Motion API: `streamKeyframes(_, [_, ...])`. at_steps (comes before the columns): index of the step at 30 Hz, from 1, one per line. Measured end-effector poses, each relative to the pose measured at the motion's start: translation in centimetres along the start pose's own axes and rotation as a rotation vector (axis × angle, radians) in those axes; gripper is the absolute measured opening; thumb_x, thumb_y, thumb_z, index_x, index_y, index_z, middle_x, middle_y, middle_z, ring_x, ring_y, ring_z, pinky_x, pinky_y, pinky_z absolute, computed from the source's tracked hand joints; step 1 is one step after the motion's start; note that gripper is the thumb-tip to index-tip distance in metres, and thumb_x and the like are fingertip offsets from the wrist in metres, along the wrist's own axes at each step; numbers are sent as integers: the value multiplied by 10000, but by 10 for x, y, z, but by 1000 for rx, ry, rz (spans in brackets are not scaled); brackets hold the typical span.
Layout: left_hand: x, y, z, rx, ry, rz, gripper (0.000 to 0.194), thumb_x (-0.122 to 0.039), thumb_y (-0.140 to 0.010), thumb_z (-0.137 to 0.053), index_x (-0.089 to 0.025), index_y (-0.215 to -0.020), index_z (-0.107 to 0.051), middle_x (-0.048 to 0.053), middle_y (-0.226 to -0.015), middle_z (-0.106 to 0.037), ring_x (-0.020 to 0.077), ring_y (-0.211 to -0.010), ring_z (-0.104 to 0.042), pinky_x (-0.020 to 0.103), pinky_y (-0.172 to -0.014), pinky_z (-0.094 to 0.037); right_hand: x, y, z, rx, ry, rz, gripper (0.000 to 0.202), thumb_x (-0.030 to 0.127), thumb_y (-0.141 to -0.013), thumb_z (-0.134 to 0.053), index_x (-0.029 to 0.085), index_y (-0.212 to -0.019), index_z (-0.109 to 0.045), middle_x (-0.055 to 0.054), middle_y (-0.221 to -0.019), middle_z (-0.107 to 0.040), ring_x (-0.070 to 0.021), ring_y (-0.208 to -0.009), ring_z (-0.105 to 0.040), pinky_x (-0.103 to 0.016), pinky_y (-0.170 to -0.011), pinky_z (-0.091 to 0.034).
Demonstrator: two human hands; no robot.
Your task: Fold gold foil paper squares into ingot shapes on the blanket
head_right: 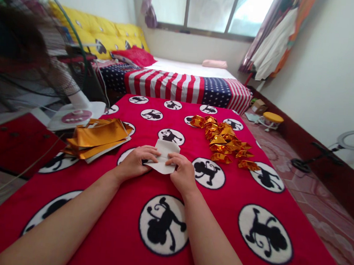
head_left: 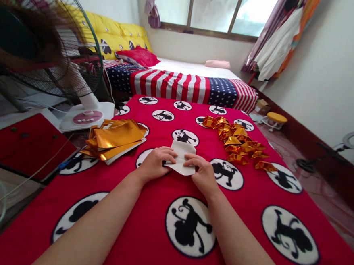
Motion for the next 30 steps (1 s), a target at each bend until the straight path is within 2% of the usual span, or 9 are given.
streamKeyframes(3, [-2,0,0,12,17,11,270,-39,-677,-660,-233,-840,-752,37,-1034,-736,211,-1000,-649,372,-935,-487,3,-1,4,2,-22,1,352,1,-629,-555,232,-816,-743,-47,-1107,-714,-221,-1069,-643,-356,-969,-477])
streamKeyframes(6, [-3,-1,3,16,80,51,97,-208,-735,-727,-225,-826,-757,53,-1025,-735,204,-961,-657,334,-894,-500,8,-4,10,10,-82,-5,143,164,-760,-627,223,-823,-741,-57,-1065,-722,-212,-1000,-661,-341,-912,-494])
streamKeyframes(8, [-2,-2,5,27,142,98,131,-301,-775,-712,-216,-861,-760,64,-1030,-734,200,-967,-658,309,-886,-503,11,-6,14,-2,-125,-10,127,247,-818,-614,206,-802,-734,-66,-1010,-719,-200,-941,-661,-312,-841,-498])
streamKeyframes(10, [0,-2,6,49,195,148,181,-321,-819,-663,-210,-924,-758,66,-1046,-731,197,-991,-655,290,-894,-497,11,-8,17,-37,-133,-17,172,278,-839,-599,189,-751,-719,-65,-925,-701,-185,-863,-648,-285,-758,-486])
streamKeyframes(12, [3,-3,7,58,223,201,201,-329,-853,-613,-199,-904,-758,65,-1042,-731,194,-985,-658,277,-889,-492,10,-8,17,-65,-110,-36,196,282,-839,-593,181,-710,-700,-55,-847,-670,-170,-790,-623,-270,-692,-460])
streamKeyframes(16, [9,-4,4,27,225,285,329,-380,-898,-531,-180,-736,-737,59,-939,-743,184,-883,-676,259,-805,-497,3,-7,13,-77,-14,-85,158,259,-811,-603,182,-688,-666,-22,-765,-623,-140,-673,-560,-258,-612,-409])
streamKeyframes(19, [10,-5,1,-31,212,308,293,-379,-880,-559,-179,-762,-738,46,-888,-745,176,-832,-678,248,-758,-495,-1,-5,11,-99,128,-144,167,255,-757,-655,189,-617,-594,13,-672,-560,-119,-587,-494,-254,-564,-364])
streamKeyframes(24, [12,-4,0,-122,95,368,234,-364,-819,-641,-176,-706,-721,37,-788,-731,167,-731,-660,251,-693,-478,3,-4,10,-104,396,-252,209,277,-718,-697,189,-588,-559,15,-693,-567,-120,-608,-505,-255,-573,-335])
streamKeyframes(30, [9,-4,1,-65,90,315,221,-331,-814,-634,-180,-664,-696,45,-857,-722,161,-772,-655,249,-707,-482,10,-2,12,-80,539,-340,212,350,-760,-669,201,-626,-600,10,-728,-616,-136,-654,-538,-262,-571,-291])
Point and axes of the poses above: each hand's wrist, its own y-axis away from the middle knuckle, its own z-axis out of the back of the hand, x = y × z, the point moved 4 cm from there along -y, towards the middle knuckle
